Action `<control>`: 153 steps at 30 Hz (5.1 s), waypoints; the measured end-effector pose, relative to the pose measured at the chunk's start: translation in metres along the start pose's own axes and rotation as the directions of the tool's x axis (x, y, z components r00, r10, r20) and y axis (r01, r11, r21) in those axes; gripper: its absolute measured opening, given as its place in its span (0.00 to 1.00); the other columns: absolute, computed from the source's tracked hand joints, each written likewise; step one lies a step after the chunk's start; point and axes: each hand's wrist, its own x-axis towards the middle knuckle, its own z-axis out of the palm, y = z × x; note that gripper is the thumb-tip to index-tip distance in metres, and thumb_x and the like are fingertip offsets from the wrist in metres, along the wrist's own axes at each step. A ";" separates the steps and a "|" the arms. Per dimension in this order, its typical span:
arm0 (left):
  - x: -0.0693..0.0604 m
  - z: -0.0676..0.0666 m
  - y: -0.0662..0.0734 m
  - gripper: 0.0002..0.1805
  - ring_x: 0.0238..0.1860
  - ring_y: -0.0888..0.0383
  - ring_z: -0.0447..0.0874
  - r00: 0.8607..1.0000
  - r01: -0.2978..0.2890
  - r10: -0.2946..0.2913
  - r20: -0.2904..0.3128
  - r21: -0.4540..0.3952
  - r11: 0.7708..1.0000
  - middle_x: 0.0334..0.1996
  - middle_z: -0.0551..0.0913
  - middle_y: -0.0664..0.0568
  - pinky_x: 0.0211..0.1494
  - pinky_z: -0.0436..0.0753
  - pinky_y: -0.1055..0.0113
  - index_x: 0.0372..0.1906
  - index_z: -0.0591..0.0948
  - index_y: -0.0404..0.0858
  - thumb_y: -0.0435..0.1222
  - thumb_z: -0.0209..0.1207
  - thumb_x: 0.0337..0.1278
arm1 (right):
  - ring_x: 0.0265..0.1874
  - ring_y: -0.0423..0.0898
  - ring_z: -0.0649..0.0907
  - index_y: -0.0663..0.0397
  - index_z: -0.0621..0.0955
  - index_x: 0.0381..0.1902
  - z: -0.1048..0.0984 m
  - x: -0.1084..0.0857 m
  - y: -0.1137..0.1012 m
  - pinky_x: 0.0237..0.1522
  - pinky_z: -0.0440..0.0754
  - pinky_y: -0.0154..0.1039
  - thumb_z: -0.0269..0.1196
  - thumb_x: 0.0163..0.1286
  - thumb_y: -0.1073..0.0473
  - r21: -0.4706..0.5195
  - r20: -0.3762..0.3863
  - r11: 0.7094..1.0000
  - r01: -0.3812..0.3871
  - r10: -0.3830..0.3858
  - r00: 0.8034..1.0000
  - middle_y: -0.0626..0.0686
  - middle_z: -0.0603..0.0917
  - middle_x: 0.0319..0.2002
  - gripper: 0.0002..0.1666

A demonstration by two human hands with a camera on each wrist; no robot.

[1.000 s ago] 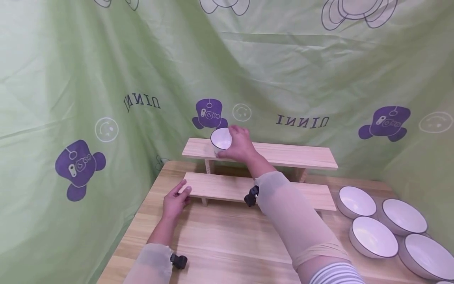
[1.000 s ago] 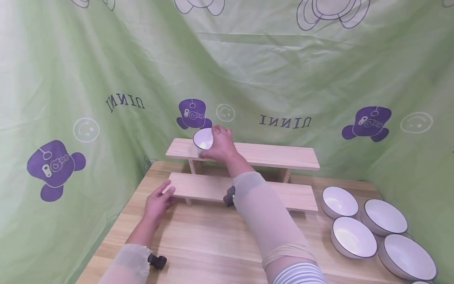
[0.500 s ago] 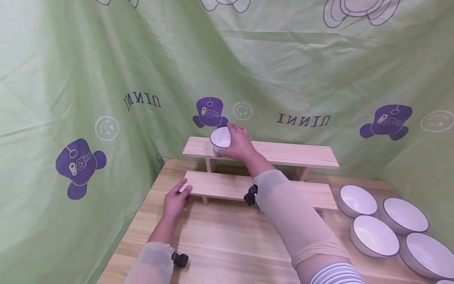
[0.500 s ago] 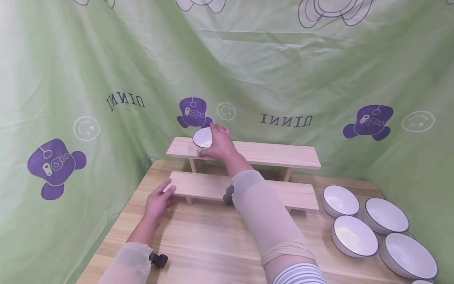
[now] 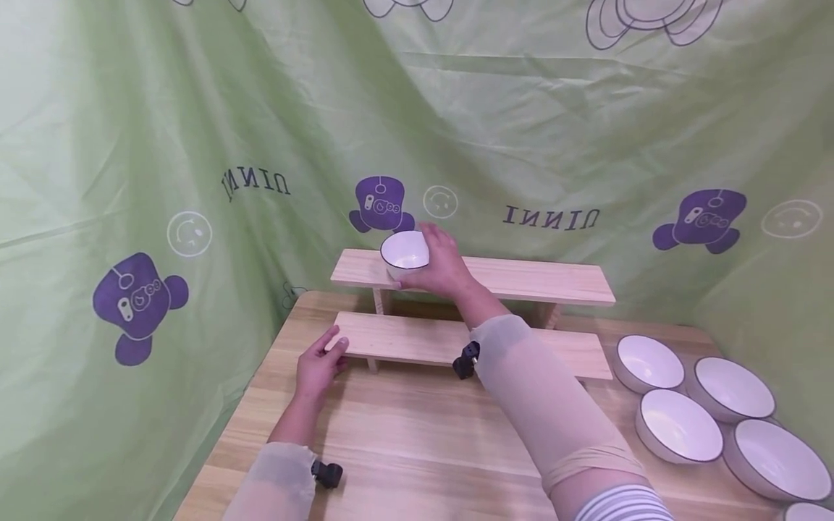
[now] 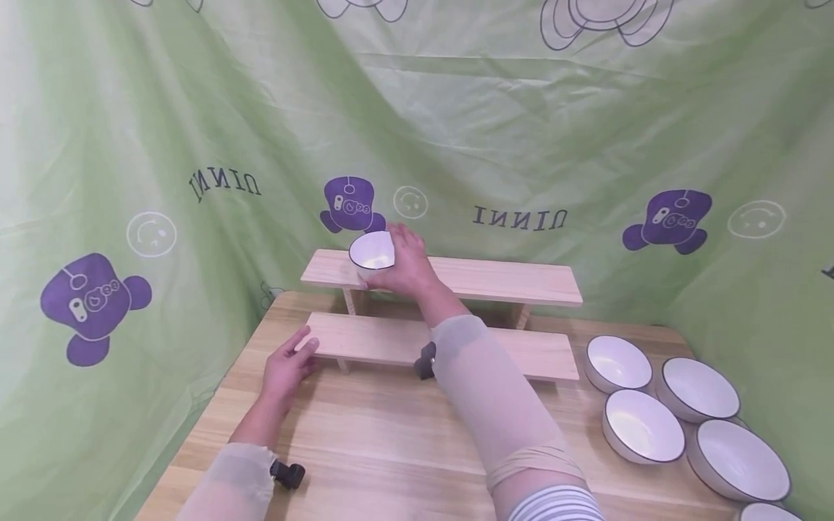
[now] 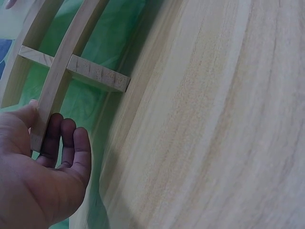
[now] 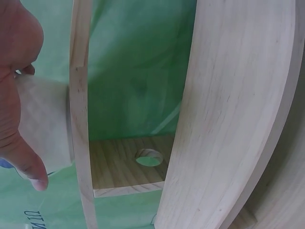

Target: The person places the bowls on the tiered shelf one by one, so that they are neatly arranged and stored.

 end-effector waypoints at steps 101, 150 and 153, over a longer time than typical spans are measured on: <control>0.001 -0.009 0.004 0.38 0.44 0.55 0.88 0.998 0.045 -0.044 0.048 -0.009 0.999 0.56 0.77 0.44 0.59 0.88 0.60 0.76 0.73 0.48 0.48 0.71 0.63 | 0.78 0.62 0.60 0.40 0.51 0.85 -0.098 -0.208 0.080 0.76 0.63 0.67 0.82 0.46 0.31 0.033 -0.176 0.988 -0.150 0.153 0.972 0.56 0.57 0.82 0.77; 0.004 -0.003 0.012 0.38 0.47 0.53 0.88 0.997 0.012 -0.013 0.070 0.012 1.000 0.60 0.77 0.40 0.58 0.88 0.60 0.75 0.73 0.50 0.51 0.72 0.61 | 0.79 0.63 0.55 0.36 0.51 0.85 -0.151 -0.358 0.121 0.79 0.54 0.64 0.84 0.51 0.52 0.050 -0.448 0.944 -0.325 0.312 0.838 0.58 0.59 0.81 0.73; 0.004 -0.004 0.014 0.38 0.46 0.53 0.88 0.998 0.014 -0.015 0.066 0.014 1.000 0.63 0.76 0.38 0.58 0.88 0.60 0.76 0.73 0.49 0.51 0.71 0.62 | 0.78 0.61 0.57 0.35 0.52 0.85 -0.152 -0.366 0.121 0.79 0.54 0.50 0.84 0.51 0.52 0.046 -0.465 0.937 -0.345 0.326 0.823 0.58 0.60 0.80 0.73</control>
